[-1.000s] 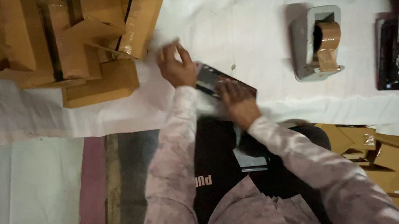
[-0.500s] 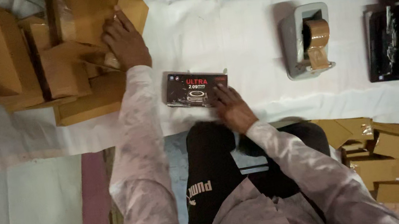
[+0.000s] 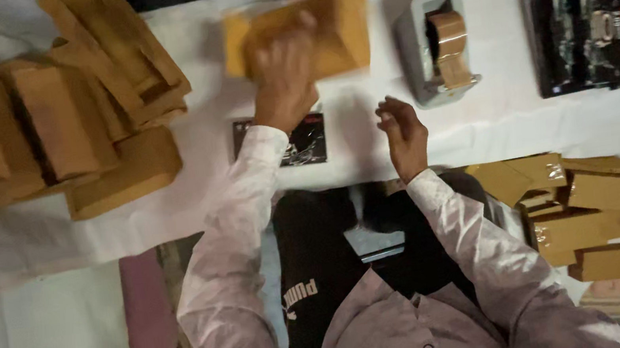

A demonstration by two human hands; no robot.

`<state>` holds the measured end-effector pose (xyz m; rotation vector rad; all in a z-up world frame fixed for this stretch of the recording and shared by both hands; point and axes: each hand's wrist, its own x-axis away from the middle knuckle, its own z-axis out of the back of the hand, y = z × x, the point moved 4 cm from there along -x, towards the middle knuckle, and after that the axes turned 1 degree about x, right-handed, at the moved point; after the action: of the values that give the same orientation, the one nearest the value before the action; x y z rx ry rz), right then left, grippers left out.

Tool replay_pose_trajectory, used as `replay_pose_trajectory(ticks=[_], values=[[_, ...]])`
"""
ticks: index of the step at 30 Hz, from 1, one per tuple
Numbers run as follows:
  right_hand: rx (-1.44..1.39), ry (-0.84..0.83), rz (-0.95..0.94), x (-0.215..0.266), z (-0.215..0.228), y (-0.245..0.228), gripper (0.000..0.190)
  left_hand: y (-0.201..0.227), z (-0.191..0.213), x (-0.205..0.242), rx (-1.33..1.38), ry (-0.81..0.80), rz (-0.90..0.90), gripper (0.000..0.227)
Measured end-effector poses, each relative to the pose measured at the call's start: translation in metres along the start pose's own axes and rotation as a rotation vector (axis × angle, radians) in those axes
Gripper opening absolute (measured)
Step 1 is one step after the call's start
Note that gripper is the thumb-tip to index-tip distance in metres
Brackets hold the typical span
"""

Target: The person places small black packages into brown cardboard boxes, folds the flaps, and seals them with packing tape using a tape dispenser. The sealed boxes are stacked on the table.

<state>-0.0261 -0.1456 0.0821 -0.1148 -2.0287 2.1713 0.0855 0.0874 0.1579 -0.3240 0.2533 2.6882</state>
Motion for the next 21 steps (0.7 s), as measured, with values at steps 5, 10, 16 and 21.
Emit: replay_pose_trajectory(ticks=[5, 10, 16, 21], values=[[0.094, -0.035, 0.037, 0.021, 0.026, -0.033, 0.023, 0.009, -0.061, 0.012, -0.070, 0.006, -0.435, 0.078], [0.374, 0.067, 0.285, -0.001, 0.032, -0.052, 0.020, -0.011, -0.062, 0.036, 0.214, 0.125, 0.248, 0.073], [0.743, 0.137, 0.579, -0.069, -0.022, -0.017, 0.045, 0.017, -0.073, 0.005, 0.444, 0.162, 0.640, 0.107], [0.596, 0.053, 0.269, -0.098, -0.030, 0.033, 0.036, 0.009, -0.079, -0.038, 0.303, 0.148, 0.641, 0.121]])
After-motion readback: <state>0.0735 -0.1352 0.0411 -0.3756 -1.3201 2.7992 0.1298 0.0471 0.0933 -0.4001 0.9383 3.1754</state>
